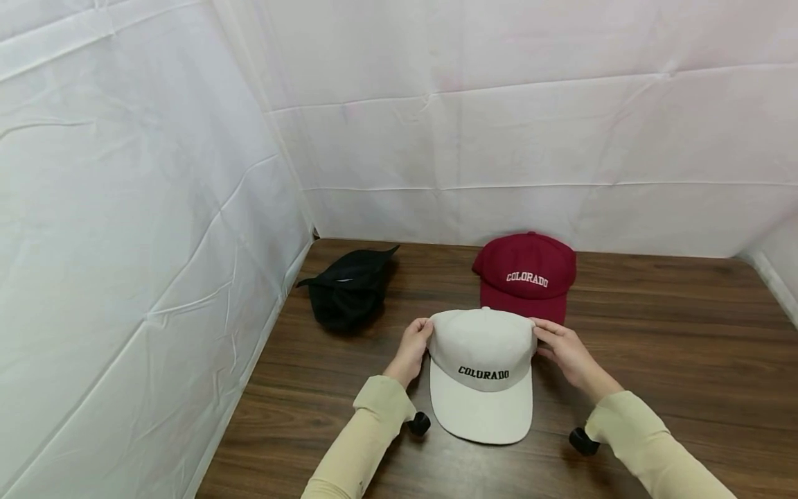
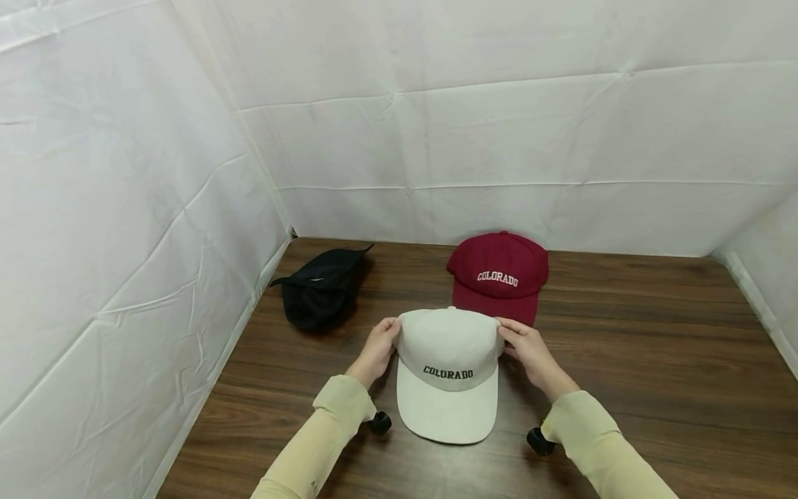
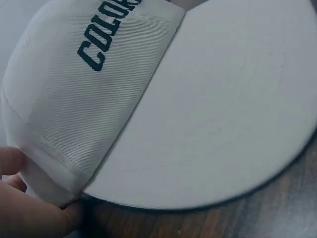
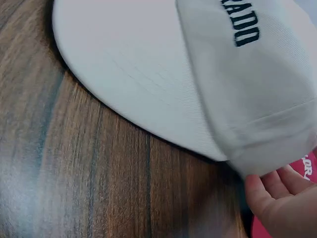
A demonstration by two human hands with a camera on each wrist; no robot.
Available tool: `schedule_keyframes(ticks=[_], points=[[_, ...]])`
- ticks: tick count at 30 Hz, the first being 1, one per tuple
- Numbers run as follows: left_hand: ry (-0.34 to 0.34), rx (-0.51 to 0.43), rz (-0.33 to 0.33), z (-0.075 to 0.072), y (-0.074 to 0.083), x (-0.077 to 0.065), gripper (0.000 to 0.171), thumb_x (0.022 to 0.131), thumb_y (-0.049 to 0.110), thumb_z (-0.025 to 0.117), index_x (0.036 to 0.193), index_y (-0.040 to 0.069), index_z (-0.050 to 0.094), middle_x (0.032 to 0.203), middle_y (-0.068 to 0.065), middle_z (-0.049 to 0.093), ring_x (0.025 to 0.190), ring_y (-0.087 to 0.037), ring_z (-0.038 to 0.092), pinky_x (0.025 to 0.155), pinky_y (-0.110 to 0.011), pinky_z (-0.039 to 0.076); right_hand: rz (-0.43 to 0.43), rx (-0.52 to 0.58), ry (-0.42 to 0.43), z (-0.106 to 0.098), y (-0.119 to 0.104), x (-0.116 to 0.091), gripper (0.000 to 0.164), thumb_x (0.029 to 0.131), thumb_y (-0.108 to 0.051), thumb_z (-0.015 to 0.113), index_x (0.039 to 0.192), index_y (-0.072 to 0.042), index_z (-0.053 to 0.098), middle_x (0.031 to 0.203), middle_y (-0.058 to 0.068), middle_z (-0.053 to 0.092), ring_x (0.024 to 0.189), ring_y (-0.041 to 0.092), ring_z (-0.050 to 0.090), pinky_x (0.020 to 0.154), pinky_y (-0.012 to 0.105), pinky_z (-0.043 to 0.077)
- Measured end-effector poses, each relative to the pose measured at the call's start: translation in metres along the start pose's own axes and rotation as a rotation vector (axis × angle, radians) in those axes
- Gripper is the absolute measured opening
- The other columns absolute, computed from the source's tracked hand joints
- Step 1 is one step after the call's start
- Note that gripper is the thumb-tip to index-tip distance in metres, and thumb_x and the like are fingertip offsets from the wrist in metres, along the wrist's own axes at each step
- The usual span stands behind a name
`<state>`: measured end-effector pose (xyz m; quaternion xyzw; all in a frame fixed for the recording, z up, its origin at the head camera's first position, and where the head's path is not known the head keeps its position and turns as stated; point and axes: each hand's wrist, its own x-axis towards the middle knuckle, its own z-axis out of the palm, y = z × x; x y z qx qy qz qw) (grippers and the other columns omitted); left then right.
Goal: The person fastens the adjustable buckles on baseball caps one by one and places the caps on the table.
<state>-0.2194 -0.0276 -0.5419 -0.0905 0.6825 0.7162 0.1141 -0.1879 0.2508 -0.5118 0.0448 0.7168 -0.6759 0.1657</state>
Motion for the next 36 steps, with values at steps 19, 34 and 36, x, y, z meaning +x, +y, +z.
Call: schedule_keyframes(ticks=[19, 34, 36], points=[[-0.191, 0.291, -0.122, -0.042, 0.013, -0.059, 0.047, 0.086, 0.011, 0.049, 0.128, -0.003, 0.032, 0.127, -0.024, 0.041, 0.109, -0.034, 0.050, 0.083, -0.044, 0.043, 0.268, -0.235, -0.097, 0.011, 0.000, -0.038, 0.070, 0.088, -0.028, 0.051, 0.137, -0.001, 0.010, 0.129, 0.030, 0.034, 0.110, 0.038, 0.045, 0.078, 0.044, 0.047], [-0.349, 0.411, -0.201, -0.043, 0.005, -0.071, 0.046, 0.083, 0.015, 0.058, 0.121, 0.000, 0.037, 0.095, -0.010, 0.056, 0.076, -0.021, 0.061, 0.067, -0.035, 0.050, 0.334, -0.145, -0.103, 0.028, 0.007, -0.040, 0.069, 0.085, -0.027, 0.054, 0.137, -0.002, 0.014, 0.127, 0.027, 0.036, 0.106, 0.033, 0.049, 0.075, 0.043, 0.048], [-0.345, 0.421, -0.198, -0.043, 0.006, -0.071, 0.046, 0.082, 0.015, 0.058, 0.120, -0.001, 0.038, 0.093, -0.009, 0.057, 0.076, -0.021, 0.061, 0.067, -0.035, 0.050, 0.331, -0.121, -0.087, 0.029, 0.008, -0.040, 0.068, 0.085, -0.026, 0.053, 0.136, -0.002, 0.016, 0.124, 0.024, 0.041, 0.104, 0.030, 0.050, 0.075, 0.041, 0.048]])
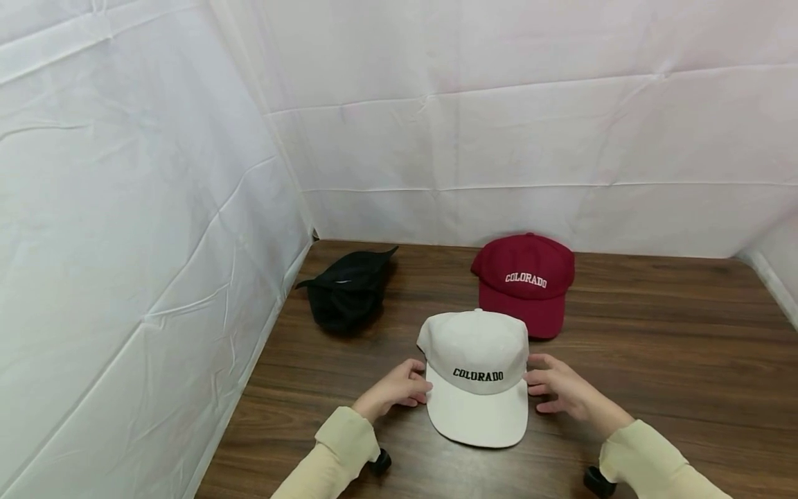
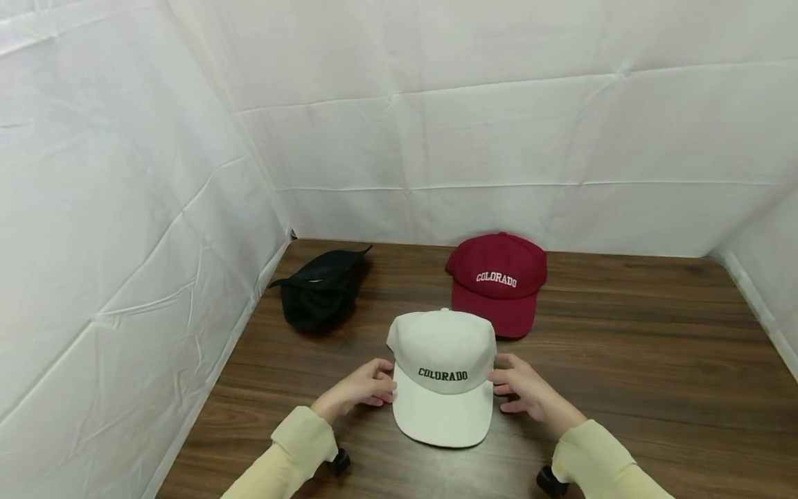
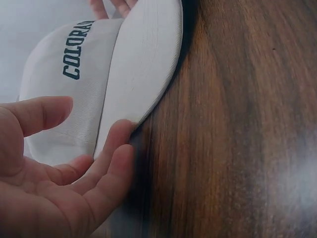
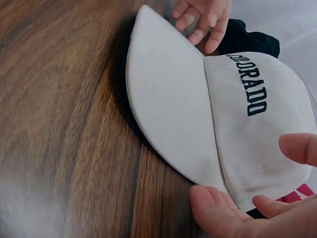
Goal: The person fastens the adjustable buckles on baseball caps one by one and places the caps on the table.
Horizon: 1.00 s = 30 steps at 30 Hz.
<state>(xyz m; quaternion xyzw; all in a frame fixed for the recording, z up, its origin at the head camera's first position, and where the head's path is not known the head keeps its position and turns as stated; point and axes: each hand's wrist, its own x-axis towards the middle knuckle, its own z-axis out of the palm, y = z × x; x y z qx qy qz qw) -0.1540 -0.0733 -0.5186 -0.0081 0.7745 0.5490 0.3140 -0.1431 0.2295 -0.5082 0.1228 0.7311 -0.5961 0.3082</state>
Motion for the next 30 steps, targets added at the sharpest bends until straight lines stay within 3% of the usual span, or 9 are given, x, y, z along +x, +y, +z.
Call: schedule_keyframes(ticks=[6, 11, 17, 20, 21, 27, 30], points=[[0.041, 0.080, -0.003, -0.004, -0.001, -0.002, 0.040, 0.082, 0.015, 0.058, 0.116, 0.000, 0.044, 0.089, -0.009, 0.058, 0.075, -0.022, 0.061, 0.063, -0.035, 0.048, -0.034, 0.112, -0.035, 0.000, 0.003, 0.004, 0.066, 0.086, -0.022, 0.052, 0.137, -0.001, 0.016, 0.107, 0.009, 0.053, 0.097, 0.021, 0.052, 0.077, 0.037, 0.047], [0.068, 0.129, 0.006, -0.010, -0.001, -0.004, 0.033, 0.083, 0.016, 0.058, 0.111, 0.001, 0.049, 0.086, -0.008, 0.059, 0.070, -0.020, 0.060, 0.059, -0.033, 0.048, -0.067, 0.183, -0.117, 0.000, 0.003, 0.008, 0.066, 0.088, -0.021, 0.051, 0.137, -0.001, 0.013, 0.102, 0.001, 0.054, 0.097, 0.017, 0.052, 0.080, 0.037, 0.046], [0.111, 0.161, -0.009, -0.018, -0.003, -0.004, 0.028, 0.082, 0.015, 0.057, 0.106, 0.000, 0.051, 0.084, -0.010, 0.059, 0.064, -0.020, 0.061, 0.055, -0.030, 0.047, -0.102, 0.185, -0.177, 0.006, -0.001, 0.014, 0.063, 0.089, -0.024, 0.049, 0.137, 0.000, 0.016, 0.118, 0.010, 0.047, 0.104, 0.017, 0.049, 0.083, 0.039, 0.045], [0.128, 0.166, -0.027, -0.024, -0.007, 0.000, 0.026, 0.082, 0.016, 0.058, 0.102, 0.001, 0.052, 0.083, -0.010, 0.059, 0.063, -0.020, 0.062, 0.055, -0.031, 0.049, -0.110, 0.175, -0.188, 0.010, -0.004, 0.019, 0.061, 0.090, -0.024, 0.048, 0.137, 0.000, 0.017, 0.130, 0.019, 0.038, 0.109, 0.020, 0.047, 0.084, 0.040, 0.045], [0.127, 0.161, -0.004, -0.026, -0.010, 0.002, 0.025, 0.082, 0.020, 0.058, 0.100, 0.003, 0.052, 0.080, -0.009, 0.059, 0.061, -0.018, 0.062, 0.053, -0.029, 0.048, -0.111, 0.173, -0.190, 0.012, -0.005, 0.020, 0.061, 0.090, -0.024, 0.047, 0.137, 0.000, 0.018, 0.133, 0.021, 0.034, 0.111, 0.021, 0.045, 0.084, 0.041, 0.044], [0.181, 0.150, -0.007, -0.037, -0.011, 0.004, 0.023, 0.083, 0.021, 0.056, 0.097, 0.004, 0.053, 0.078, -0.008, 0.058, 0.058, -0.016, 0.061, 0.052, -0.027, 0.048, -0.131, 0.124, -0.199, 0.025, -0.011, 0.028, 0.057, 0.089, -0.019, 0.047, 0.136, 0.000, 0.024, 0.141, 0.020, 0.022, 0.126, 0.031, 0.029, 0.089, 0.044, 0.040], [0.212, 0.140, -0.034, -0.040, -0.007, 0.002, 0.023, 0.083, 0.017, 0.054, 0.100, 0.002, 0.053, 0.082, -0.011, 0.059, 0.059, -0.016, 0.061, 0.054, -0.028, 0.049, -0.157, 0.063, -0.188, 0.031, -0.011, 0.032, 0.053, 0.088, -0.018, 0.048, 0.135, 0.000, 0.029, 0.141, 0.020, 0.024, 0.123, 0.030, 0.031, 0.092, 0.045, 0.037]])
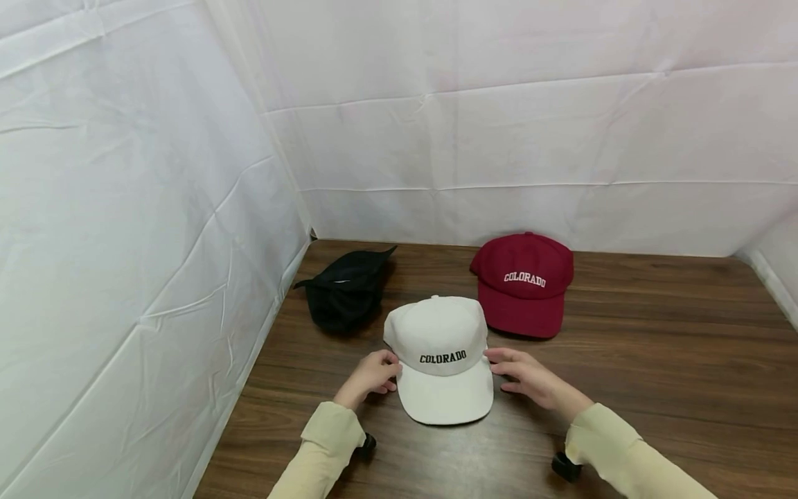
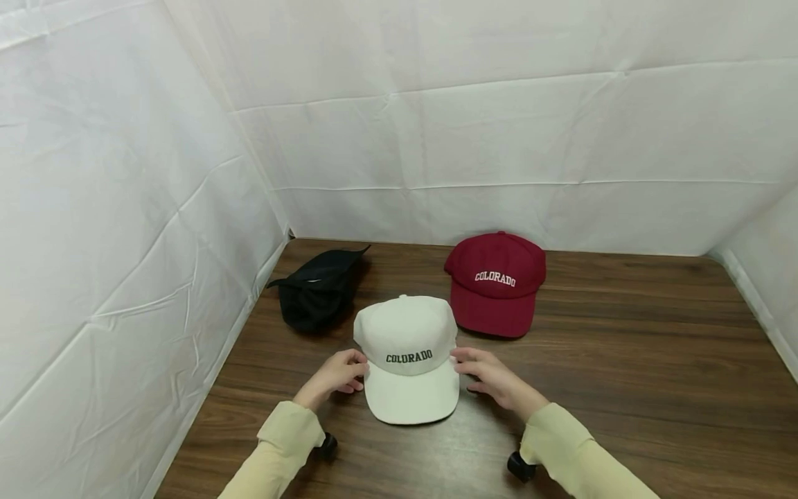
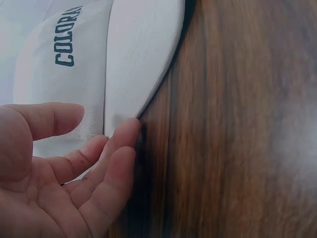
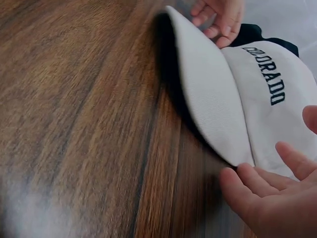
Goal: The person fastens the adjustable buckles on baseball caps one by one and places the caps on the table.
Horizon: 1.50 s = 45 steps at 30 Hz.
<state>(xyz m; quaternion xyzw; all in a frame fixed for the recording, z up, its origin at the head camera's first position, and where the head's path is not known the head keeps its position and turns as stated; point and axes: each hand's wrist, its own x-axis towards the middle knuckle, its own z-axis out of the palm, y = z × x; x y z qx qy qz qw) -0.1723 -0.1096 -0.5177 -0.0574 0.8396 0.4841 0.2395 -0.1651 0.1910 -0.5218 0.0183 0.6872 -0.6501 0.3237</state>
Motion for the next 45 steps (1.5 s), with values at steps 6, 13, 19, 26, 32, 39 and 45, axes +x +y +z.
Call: schedule_keyframes(ticks=[6, 13, 19, 26, 32, 39, 45], points=[[0.044, 0.095, 0.078, -0.004, 0.000, 0.000, 0.027, 0.084, 0.018, 0.053, 0.106, 0.002, 0.054, 0.091, -0.011, 0.060, 0.070, -0.017, 0.060, 0.060, -0.029, 0.047, -0.070, -0.174, -0.014, 0.008, 0.000, 0.004, 0.050, 0.087, -0.016, 0.051, 0.131, 0.001, 0.036, 0.138, 0.023, 0.031, 0.124, 0.036, 0.032, 0.097, 0.051, 0.031], [-0.003, 0.389, 0.313, 0.001, 0.010, -0.013, 0.066, 0.079, 0.021, 0.064, 0.133, -0.001, 0.033, 0.136, -0.024, 0.031, 0.122, -0.036, 0.035, 0.096, -0.046, 0.033, -0.250, -0.464, -0.086, 0.008, -0.001, -0.002, 0.059, 0.084, -0.016, 0.056, 0.133, 0.004, 0.031, 0.137, 0.027, 0.029, 0.127, 0.044, 0.022, 0.099, 0.055, 0.024], [-0.066, 0.565, 0.329, 0.016, 0.018, -0.023, 0.100, 0.068, 0.028, 0.076, 0.142, 0.008, 0.012, 0.145, -0.025, 0.003, 0.132, -0.038, 0.013, 0.098, -0.056, 0.026, -0.327, -0.750, -0.133, 0.015, 0.000, -0.009, 0.071, 0.077, -0.021, 0.064, 0.137, -0.004, 0.028, 0.141, 0.020, 0.028, 0.129, 0.037, 0.025, 0.099, 0.055, 0.026], [-0.031, 0.745, 0.337, 0.030, 0.019, -0.024, 0.101, 0.066, 0.030, 0.077, 0.142, 0.013, 0.014, 0.146, -0.024, 0.002, 0.132, -0.039, 0.015, 0.096, -0.054, 0.029, -0.372, -0.964, -0.146, 0.028, 0.003, -0.005, 0.073, 0.071, -0.019, 0.068, 0.135, -0.007, 0.034, 0.141, 0.026, 0.023, 0.128, 0.041, 0.024, 0.096, 0.055, 0.029], [0.013, 0.808, 0.315, 0.030, 0.021, -0.014, 0.097, 0.067, 0.032, 0.076, 0.142, 0.014, 0.016, 0.145, -0.023, 0.005, 0.130, -0.039, 0.020, 0.093, -0.053, 0.033, -0.380, -0.991, -0.151, 0.026, -0.003, 0.010, 0.065, 0.072, -0.018, 0.068, 0.130, -0.003, 0.042, 0.140, 0.029, 0.022, 0.128, 0.042, 0.023, 0.097, 0.055, 0.027], [-0.037, 0.840, 0.234, 0.027, 0.025, 0.005, 0.078, 0.078, 0.035, 0.065, 0.140, 0.015, 0.023, 0.147, -0.018, 0.010, 0.132, -0.037, 0.019, 0.097, -0.052, 0.030, -0.345, -0.975, -0.100, 0.019, -0.010, 0.029, 0.060, 0.077, -0.021, 0.065, 0.129, -0.004, 0.043, 0.142, 0.027, 0.020, 0.130, 0.042, 0.019, 0.100, 0.054, 0.025], [-0.063, 0.827, 0.186, 0.027, 0.035, 0.019, 0.075, 0.080, 0.032, 0.063, 0.141, 0.016, 0.023, 0.147, -0.016, 0.009, 0.133, -0.037, 0.014, 0.098, -0.051, 0.030, -0.341, -0.968, -0.031, 0.016, -0.014, 0.040, 0.061, 0.080, -0.026, 0.063, 0.131, -0.002, 0.040, 0.142, 0.027, 0.019, 0.130, 0.042, 0.017, 0.101, 0.054, 0.022]])
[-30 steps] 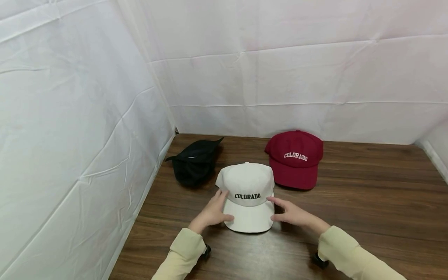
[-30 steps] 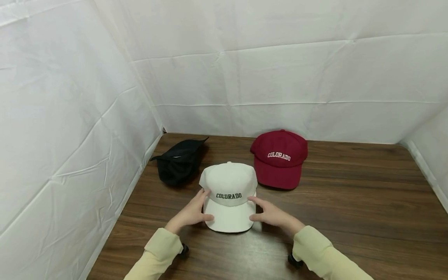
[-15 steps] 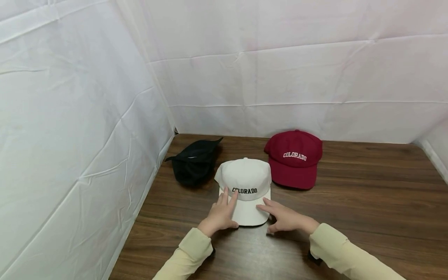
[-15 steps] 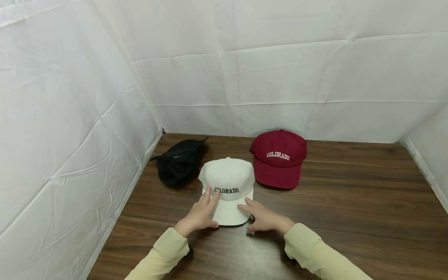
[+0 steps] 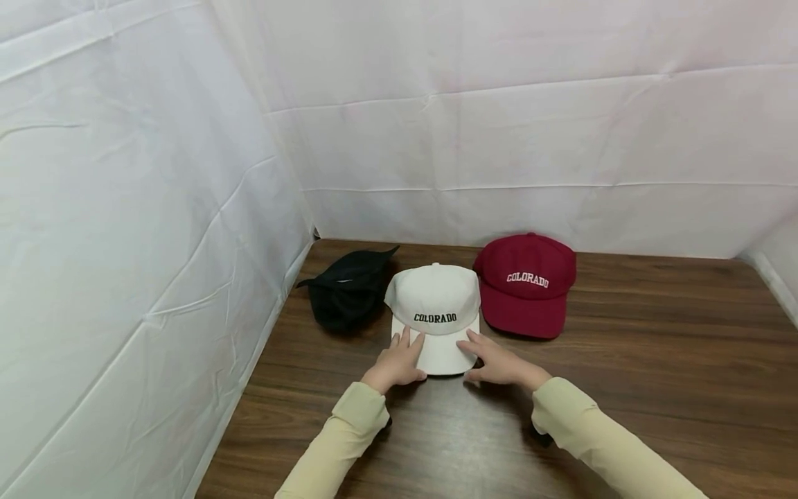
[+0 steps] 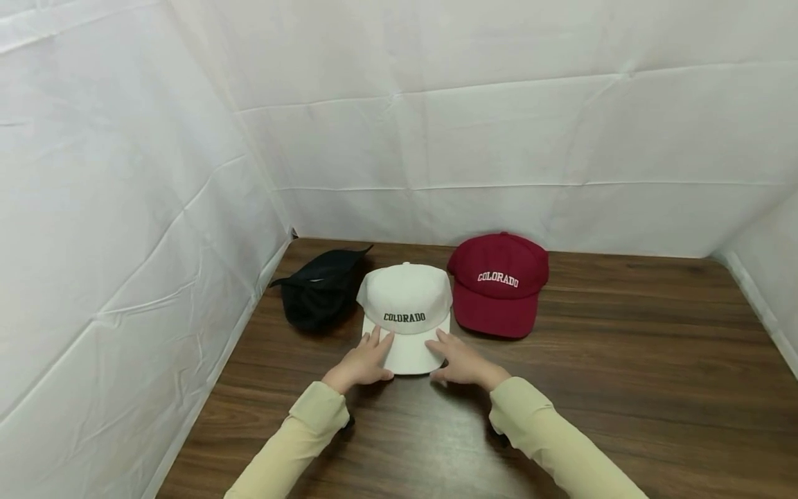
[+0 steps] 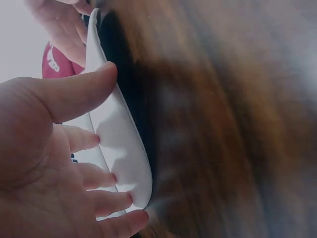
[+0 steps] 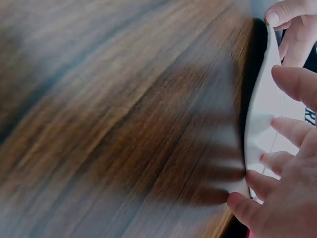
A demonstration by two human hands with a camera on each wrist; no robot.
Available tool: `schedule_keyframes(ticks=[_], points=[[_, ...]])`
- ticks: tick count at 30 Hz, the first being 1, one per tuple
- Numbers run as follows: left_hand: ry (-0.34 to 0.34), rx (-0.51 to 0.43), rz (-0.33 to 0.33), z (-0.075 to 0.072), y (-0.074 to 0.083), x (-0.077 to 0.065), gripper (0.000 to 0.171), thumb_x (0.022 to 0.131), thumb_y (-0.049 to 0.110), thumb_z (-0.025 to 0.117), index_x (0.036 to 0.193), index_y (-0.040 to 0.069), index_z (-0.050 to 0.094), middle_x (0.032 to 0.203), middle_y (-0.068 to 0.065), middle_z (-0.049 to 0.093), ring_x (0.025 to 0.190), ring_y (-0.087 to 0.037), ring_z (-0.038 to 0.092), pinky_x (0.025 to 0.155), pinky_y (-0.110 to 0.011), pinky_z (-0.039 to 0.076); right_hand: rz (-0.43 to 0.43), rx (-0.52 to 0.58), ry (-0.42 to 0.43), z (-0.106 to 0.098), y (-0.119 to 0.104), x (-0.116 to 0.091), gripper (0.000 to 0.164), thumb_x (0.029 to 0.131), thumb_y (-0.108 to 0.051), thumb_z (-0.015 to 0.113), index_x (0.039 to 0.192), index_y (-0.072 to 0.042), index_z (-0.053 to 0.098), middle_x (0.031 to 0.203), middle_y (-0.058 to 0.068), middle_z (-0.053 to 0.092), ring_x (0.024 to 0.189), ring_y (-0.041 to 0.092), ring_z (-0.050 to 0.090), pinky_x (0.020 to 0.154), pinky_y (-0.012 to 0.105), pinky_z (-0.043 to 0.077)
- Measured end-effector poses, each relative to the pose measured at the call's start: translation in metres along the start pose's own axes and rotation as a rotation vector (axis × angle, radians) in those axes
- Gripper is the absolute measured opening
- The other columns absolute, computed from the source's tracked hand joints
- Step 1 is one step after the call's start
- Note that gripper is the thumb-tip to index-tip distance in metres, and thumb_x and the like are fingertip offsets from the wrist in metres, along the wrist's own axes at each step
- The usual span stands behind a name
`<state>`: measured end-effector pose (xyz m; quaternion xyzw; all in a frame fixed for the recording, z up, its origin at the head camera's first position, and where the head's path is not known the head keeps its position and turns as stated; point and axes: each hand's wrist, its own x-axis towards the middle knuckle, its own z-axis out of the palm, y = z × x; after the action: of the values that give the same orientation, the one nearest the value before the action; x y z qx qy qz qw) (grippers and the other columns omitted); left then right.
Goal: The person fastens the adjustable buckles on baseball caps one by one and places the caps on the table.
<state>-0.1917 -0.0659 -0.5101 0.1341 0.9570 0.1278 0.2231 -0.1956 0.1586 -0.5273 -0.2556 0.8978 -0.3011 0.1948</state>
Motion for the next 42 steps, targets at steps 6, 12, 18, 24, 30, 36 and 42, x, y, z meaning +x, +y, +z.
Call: schedule_keyframes(ticks=[6, 12, 18, 24, 30, 36, 42], points=[[-0.008, -0.028, -0.022, -0.003, 0.002, 0.014, 0.074, 0.082, 0.030, 0.061, 0.141, 0.015, 0.019, 0.148, -0.017, 0.006, 0.134, -0.036, 0.010, 0.100, -0.047, 0.030, 0.050, -0.050, 0.052, 0.000, 0.003, 0.011, 0.060, 0.085, -0.033, 0.055, 0.135, -0.006, 0.035, 0.143, 0.024, 0.019, 0.132, 0.039, 0.016, 0.101, 0.055, 0.021], [-0.013, -0.051, -0.027, -0.004, 0.003, 0.021, 0.069, 0.086, 0.027, 0.055, 0.142, 0.015, 0.018, 0.147, -0.019, 0.002, 0.134, -0.038, 0.004, 0.103, -0.047, 0.026, 0.087, -0.175, 0.095, 0.003, 0.004, 0.024, 0.060, 0.086, -0.033, 0.053, 0.137, -0.008, 0.032, 0.143, 0.023, 0.020, 0.130, 0.042, 0.018, 0.094, 0.062, 0.024], [0.014, -0.065, -0.051, -0.004, 0.004, 0.027, 0.063, 0.089, 0.025, 0.049, 0.142, 0.015, 0.016, 0.148, -0.018, 0.000, 0.134, -0.038, 0.000, 0.103, -0.047, 0.025, 0.109, -0.179, 0.191, 0.006, 0.000, 0.034, 0.053, 0.087, -0.026, 0.055, 0.134, -0.008, 0.038, 0.141, 0.022, 0.026, 0.128, 0.043, 0.024, 0.093, 0.062, 0.027], [0.090, -0.071, -0.065, 0.013, -0.010, 0.060, 0.063, 0.091, 0.028, 0.044, 0.143, 0.023, 0.009, 0.148, -0.015, -0.007, 0.135, -0.035, -0.006, 0.103, -0.046, 0.026, 0.145, -0.210, 0.270, 0.009, -0.004, 0.043, 0.047, 0.088, -0.021, 0.052, 0.132, -0.007, 0.041, 0.139, 0.021, 0.031, 0.126, 0.041, 0.029, 0.092, 0.060, 0.030], [0.109, -0.091, -0.072, 0.001, -0.002, 0.056, 0.059, 0.090, 0.019, 0.047, 0.142, 0.018, 0.018, 0.148, -0.016, 0.001, 0.135, -0.036, 0.001, 0.102, -0.047, 0.026, 0.172, -0.222, 0.313, 0.012, -0.003, 0.051, 0.046, 0.088, -0.019, 0.051, 0.131, -0.007, 0.041, 0.138, 0.022, 0.032, 0.124, 0.043, 0.030, 0.095, 0.056, 0.030], [0.146, -0.057, -0.058, -0.006, 0.003, 0.047, 0.056, 0.091, 0.018, 0.045, 0.141, 0.015, 0.021, 0.148, -0.017, 0.007, 0.135, -0.036, 0.006, 0.102, -0.047, 0.027, 0.209, -0.199, 0.359, 0.015, -0.003, 0.054, 0.045, 0.088, -0.019, 0.051, 0.131, -0.008, 0.043, 0.138, 0.019, 0.034, 0.126, 0.039, 0.031, 0.097, 0.050, 0.032], [0.170, -0.050, -0.052, -0.005, 0.003, 0.051, 0.054, 0.091, 0.018, 0.046, 0.140, 0.018, 0.024, 0.148, -0.015, 0.010, 0.135, -0.034, 0.009, 0.103, -0.047, 0.026, 0.220, -0.159, 0.383, 0.014, -0.003, 0.053, 0.044, 0.088, -0.019, 0.051, 0.129, -0.005, 0.045, 0.137, 0.020, 0.035, 0.126, 0.039, 0.031, 0.098, 0.049, 0.031]])
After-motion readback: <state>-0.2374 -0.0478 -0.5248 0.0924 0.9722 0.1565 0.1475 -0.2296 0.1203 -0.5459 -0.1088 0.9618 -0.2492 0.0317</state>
